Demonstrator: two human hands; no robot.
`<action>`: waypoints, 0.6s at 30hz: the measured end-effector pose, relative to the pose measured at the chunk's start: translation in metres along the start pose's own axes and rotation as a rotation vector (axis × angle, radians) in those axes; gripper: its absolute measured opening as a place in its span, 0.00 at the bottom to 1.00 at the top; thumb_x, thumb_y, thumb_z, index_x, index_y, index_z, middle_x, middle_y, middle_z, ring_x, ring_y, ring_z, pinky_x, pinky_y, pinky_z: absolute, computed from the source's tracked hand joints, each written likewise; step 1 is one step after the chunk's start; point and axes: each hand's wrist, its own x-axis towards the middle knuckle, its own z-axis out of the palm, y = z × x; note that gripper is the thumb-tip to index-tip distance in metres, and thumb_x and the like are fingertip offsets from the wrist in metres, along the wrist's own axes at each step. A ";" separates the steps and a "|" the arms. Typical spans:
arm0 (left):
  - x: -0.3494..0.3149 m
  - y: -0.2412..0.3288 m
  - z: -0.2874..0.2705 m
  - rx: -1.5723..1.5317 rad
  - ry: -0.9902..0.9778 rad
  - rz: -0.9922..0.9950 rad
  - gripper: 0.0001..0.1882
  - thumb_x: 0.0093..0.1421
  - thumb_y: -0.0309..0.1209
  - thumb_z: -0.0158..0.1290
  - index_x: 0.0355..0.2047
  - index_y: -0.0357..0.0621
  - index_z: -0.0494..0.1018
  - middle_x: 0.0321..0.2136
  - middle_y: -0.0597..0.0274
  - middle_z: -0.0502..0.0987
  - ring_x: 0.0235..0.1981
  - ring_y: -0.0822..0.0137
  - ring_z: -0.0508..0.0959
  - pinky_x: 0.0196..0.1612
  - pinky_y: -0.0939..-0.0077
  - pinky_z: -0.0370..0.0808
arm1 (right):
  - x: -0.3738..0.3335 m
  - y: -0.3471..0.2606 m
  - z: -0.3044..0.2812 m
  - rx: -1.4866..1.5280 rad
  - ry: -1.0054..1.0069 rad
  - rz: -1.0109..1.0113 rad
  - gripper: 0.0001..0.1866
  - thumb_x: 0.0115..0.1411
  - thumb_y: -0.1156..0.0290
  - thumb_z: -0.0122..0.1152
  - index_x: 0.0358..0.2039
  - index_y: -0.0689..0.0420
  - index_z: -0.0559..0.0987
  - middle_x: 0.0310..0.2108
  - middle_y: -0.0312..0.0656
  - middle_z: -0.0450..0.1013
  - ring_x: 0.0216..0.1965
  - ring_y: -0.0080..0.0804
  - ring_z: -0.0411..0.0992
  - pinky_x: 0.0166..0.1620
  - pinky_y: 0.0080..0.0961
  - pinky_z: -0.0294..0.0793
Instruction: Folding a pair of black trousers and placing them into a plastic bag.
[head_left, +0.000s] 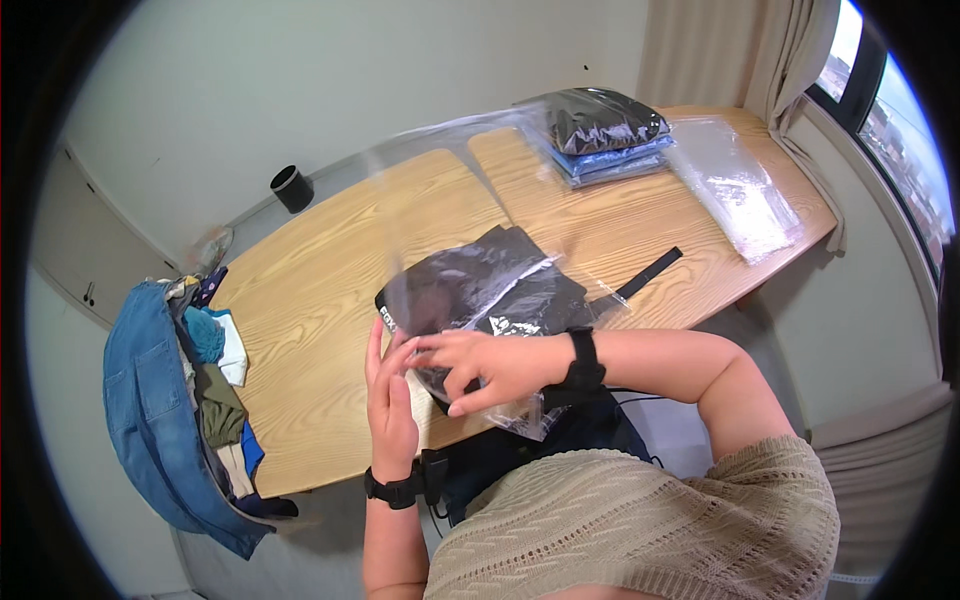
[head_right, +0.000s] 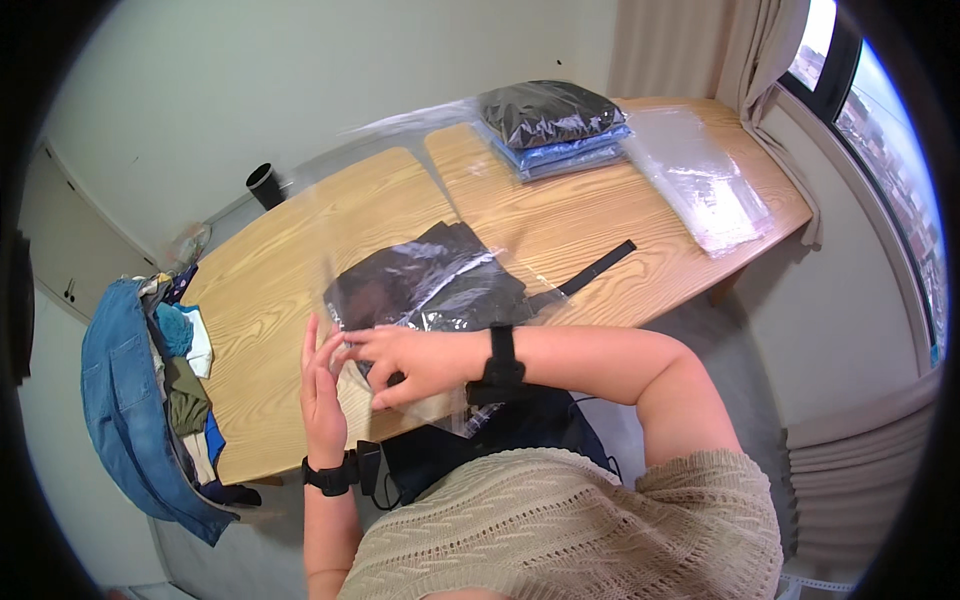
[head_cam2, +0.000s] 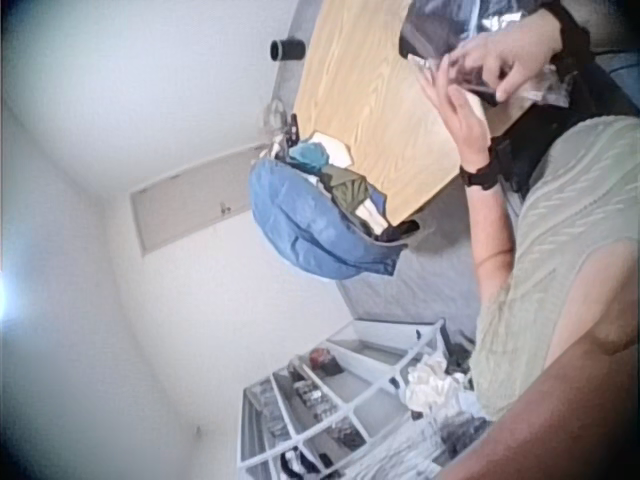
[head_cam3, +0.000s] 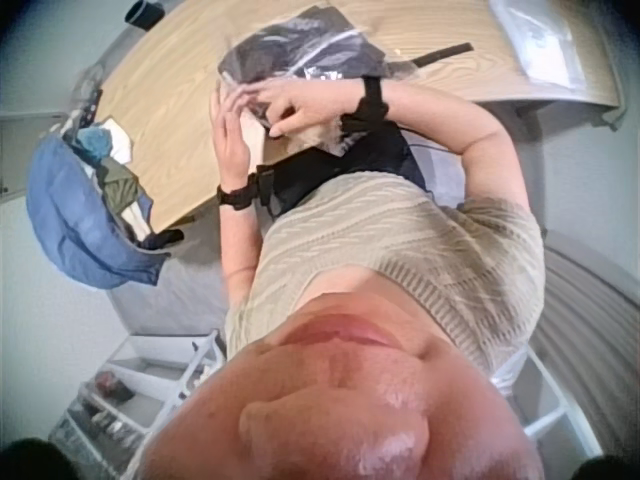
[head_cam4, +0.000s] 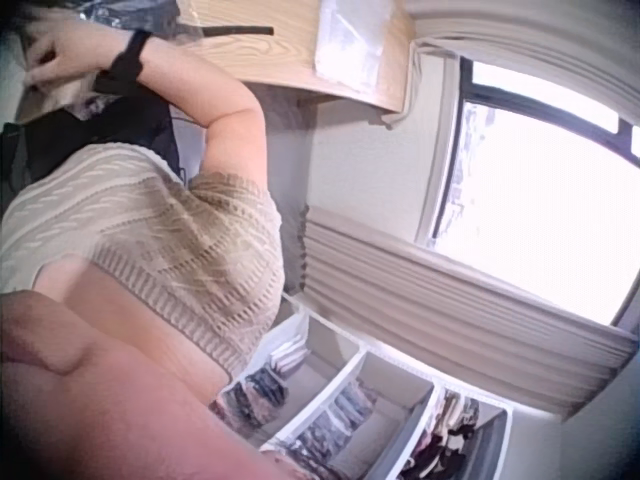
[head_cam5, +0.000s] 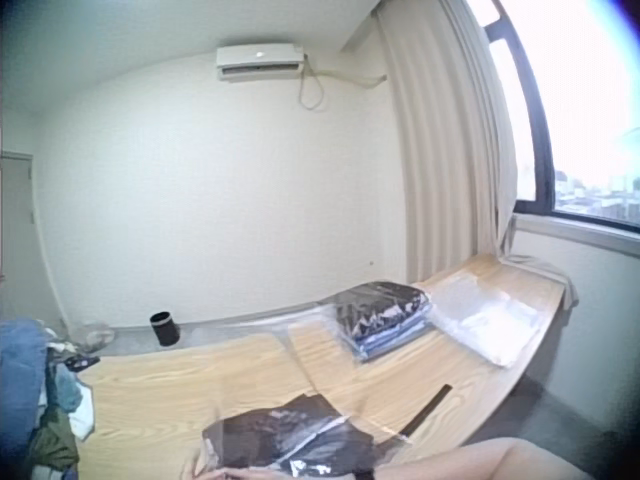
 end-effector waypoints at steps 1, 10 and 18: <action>-0.001 0.002 -0.002 0.007 0.003 -0.006 0.23 0.69 0.42 0.35 0.54 0.39 0.67 0.64 0.51 0.53 0.61 0.57 0.61 0.57 0.62 0.64 | 0.004 0.001 0.006 0.017 -0.051 -0.009 0.14 0.58 0.60 0.60 0.24 0.59 0.79 0.61 0.52 0.58 0.65 0.53 0.48 0.63 0.48 0.49; -0.025 -0.011 -0.052 -0.042 0.444 -0.517 0.21 0.60 0.20 0.45 0.55 0.36 0.66 0.48 0.60 0.73 0.40 0.74 0.77 0.35 0.86 0.70 | -0.024 -0.006 -0.041 -0.115 0.493 0.584 0.13 0.57 0.62 0.59 0.34 0.60 0.77 0.34 0.50 0.74 0.37 0.44 0.73 0.41 0.33 0.71; -0.066 -0.041 -0.120 -0.029 0.645 -0.629 0.23 0.57 0.17 0.46 0.55 0.35 0.66 0.50 0.63 0.73 0.30 0.81 0.72 0.29 0.89 0.65 | -0.081 0.013 -0.060 -0.574 0.176 1.308 0.42 0.45 0.37 0.63 0.35 0.73 0.75 0.33 0.60 0.75 0.39 0.52 0.75 0.41 0.38 0.74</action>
